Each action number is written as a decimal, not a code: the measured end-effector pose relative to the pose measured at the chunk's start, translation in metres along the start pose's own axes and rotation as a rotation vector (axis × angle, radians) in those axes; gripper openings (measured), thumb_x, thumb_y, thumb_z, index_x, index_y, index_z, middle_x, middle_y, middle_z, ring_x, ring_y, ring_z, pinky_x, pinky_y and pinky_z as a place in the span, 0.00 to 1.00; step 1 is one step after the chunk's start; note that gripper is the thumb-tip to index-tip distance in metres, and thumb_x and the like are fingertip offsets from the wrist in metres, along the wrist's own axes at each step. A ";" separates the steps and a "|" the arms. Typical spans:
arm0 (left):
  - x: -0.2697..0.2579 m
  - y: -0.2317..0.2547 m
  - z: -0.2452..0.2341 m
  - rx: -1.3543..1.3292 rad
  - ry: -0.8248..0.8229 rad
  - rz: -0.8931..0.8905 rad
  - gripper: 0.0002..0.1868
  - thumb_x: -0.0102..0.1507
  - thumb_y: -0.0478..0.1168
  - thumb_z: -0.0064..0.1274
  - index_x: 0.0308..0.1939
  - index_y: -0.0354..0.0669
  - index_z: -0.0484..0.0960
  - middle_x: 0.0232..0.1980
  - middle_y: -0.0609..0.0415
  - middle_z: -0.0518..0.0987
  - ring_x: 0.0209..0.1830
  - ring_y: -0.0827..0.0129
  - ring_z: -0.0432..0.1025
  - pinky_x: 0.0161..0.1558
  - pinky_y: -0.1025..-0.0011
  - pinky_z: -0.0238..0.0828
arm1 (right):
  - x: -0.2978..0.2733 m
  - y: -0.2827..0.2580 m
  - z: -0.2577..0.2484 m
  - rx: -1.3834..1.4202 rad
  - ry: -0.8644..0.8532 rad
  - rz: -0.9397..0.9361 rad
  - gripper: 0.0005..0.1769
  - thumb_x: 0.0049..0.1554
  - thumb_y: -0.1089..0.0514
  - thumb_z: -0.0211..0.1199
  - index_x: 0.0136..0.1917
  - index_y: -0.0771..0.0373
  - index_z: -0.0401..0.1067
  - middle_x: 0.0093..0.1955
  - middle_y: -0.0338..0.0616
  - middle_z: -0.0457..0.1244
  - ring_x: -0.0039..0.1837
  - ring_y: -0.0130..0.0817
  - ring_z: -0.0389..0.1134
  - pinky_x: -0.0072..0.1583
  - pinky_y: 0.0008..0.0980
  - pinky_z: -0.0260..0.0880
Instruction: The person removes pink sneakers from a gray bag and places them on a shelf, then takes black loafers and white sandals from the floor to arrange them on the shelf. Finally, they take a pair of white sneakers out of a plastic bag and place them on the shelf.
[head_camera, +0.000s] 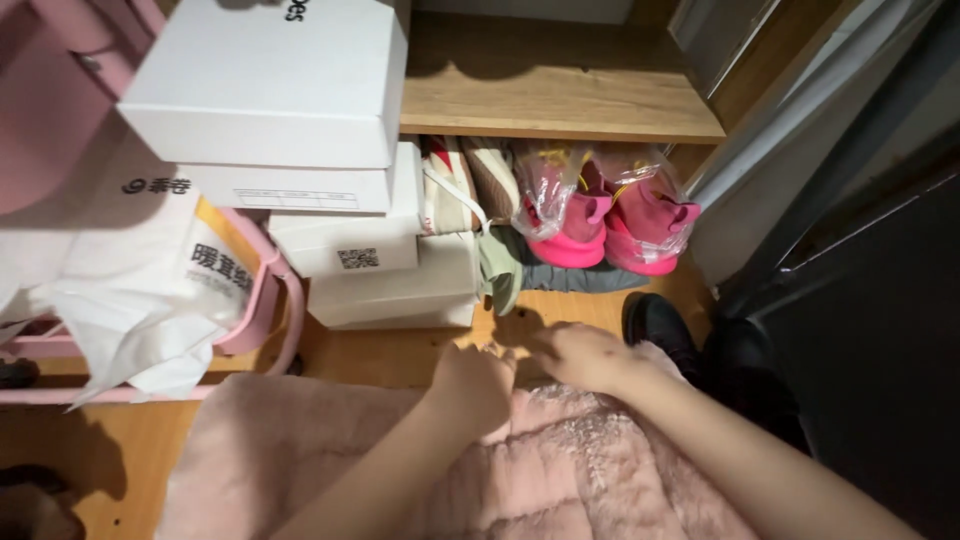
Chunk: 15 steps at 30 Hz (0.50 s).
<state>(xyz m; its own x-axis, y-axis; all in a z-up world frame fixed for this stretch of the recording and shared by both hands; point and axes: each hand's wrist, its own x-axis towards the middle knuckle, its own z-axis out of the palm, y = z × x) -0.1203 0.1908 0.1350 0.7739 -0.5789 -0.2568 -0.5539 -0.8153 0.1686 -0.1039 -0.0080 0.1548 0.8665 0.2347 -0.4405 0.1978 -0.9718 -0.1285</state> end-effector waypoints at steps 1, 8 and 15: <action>-0.003 -0.003 0.003 0.003 0.000 0.002 0.36 0.67 0.59 0.48 0.69 0.36 0.68 0.56 0.42 0.79 0.58 0.51 0.72 0.59 0.49 0.63 | 0.014 -0.005 0.012 0.002 0.003 0.002 0.25 0.61 0.45 0.53 0.69 0.49 0.70 0.66 0.49 0.66 0.66 0.49 0.68 0.67 0.44 0.66; 0.000 -0.028 0.006 -0.084 0.135 0.065 0.37 0.63 0.56 0.52 0.68 0.33 0.69 0.42 0.45 0.84 0.46 0.51 0.77 0.52 0.51 0.67 | 0.083 0.000 0.088 0.262 0.098 0.042 0.50 0.61 0.51 0.52 0.82 0.70 0.27 0.82 0.63 0.40 0.78 0.53 0.51 0.73 0.40 0.54; 0.015 -0.040 0.014 -0.285 0.320 0.212 0.32 0.59 0.54 0.57 0.60 0.33 0.78 0.36 0.44 0.83 0.37 0.51 0.79 0.43 0.53 0.73 | 0.046 -0.027 0.041 0.043 0.007 0.142 0.53 0.57 0.45 0.59 0.82 0.63 0.32 0.85 0.53 0.38 0.78 0.46 0.54 0.72 0.39 0.60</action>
<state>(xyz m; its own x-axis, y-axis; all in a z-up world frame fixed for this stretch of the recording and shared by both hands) -0.0913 0.2147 0.1108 0.7333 -0.6710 0.1097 -0.6382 -0.6237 0.4513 -0.0883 0.0301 0.1016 0.8878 0.0944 -0.4505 0.0531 -0.9932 -0.1036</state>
